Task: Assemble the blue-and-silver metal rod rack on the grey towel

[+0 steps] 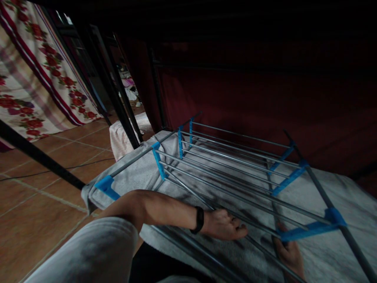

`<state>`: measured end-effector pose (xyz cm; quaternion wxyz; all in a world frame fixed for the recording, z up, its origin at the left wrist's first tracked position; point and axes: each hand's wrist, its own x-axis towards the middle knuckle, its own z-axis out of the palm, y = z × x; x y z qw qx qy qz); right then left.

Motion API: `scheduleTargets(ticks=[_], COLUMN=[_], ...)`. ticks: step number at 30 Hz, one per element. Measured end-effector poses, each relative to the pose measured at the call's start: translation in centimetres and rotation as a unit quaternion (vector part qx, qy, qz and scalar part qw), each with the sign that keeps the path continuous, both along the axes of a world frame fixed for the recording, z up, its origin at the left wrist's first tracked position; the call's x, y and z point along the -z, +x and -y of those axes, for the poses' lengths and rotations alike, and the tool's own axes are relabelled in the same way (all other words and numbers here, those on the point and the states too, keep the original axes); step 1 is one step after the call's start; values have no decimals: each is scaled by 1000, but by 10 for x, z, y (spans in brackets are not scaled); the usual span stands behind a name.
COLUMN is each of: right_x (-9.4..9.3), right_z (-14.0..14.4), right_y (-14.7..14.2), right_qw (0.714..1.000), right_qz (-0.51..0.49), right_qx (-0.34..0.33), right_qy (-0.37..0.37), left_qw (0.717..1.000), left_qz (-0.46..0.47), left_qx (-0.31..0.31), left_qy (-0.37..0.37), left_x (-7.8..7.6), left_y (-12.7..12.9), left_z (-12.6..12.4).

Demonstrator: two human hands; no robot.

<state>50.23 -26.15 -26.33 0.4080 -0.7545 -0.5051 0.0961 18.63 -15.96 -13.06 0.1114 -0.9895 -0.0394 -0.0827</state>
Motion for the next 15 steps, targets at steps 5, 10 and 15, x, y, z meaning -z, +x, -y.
scheduleTargets(ticks=[5,10,15], right_x=[13,22,21], right_z=[5,3,6], right_y=[6,13,10], right_qw=[999,999,1000], right_qz=[-26,-35,0], right_qx=[24,17,-15], right_qy=[1,-2,-15], left_qw=[1000,1000,999], left_qz=[6,9,15], left_qx=[-8,-3,-29], left_qy=[3,-1,10], left_x=[3,5,3], left_y=[2,3,-5], left_z=[2,-3,-8])
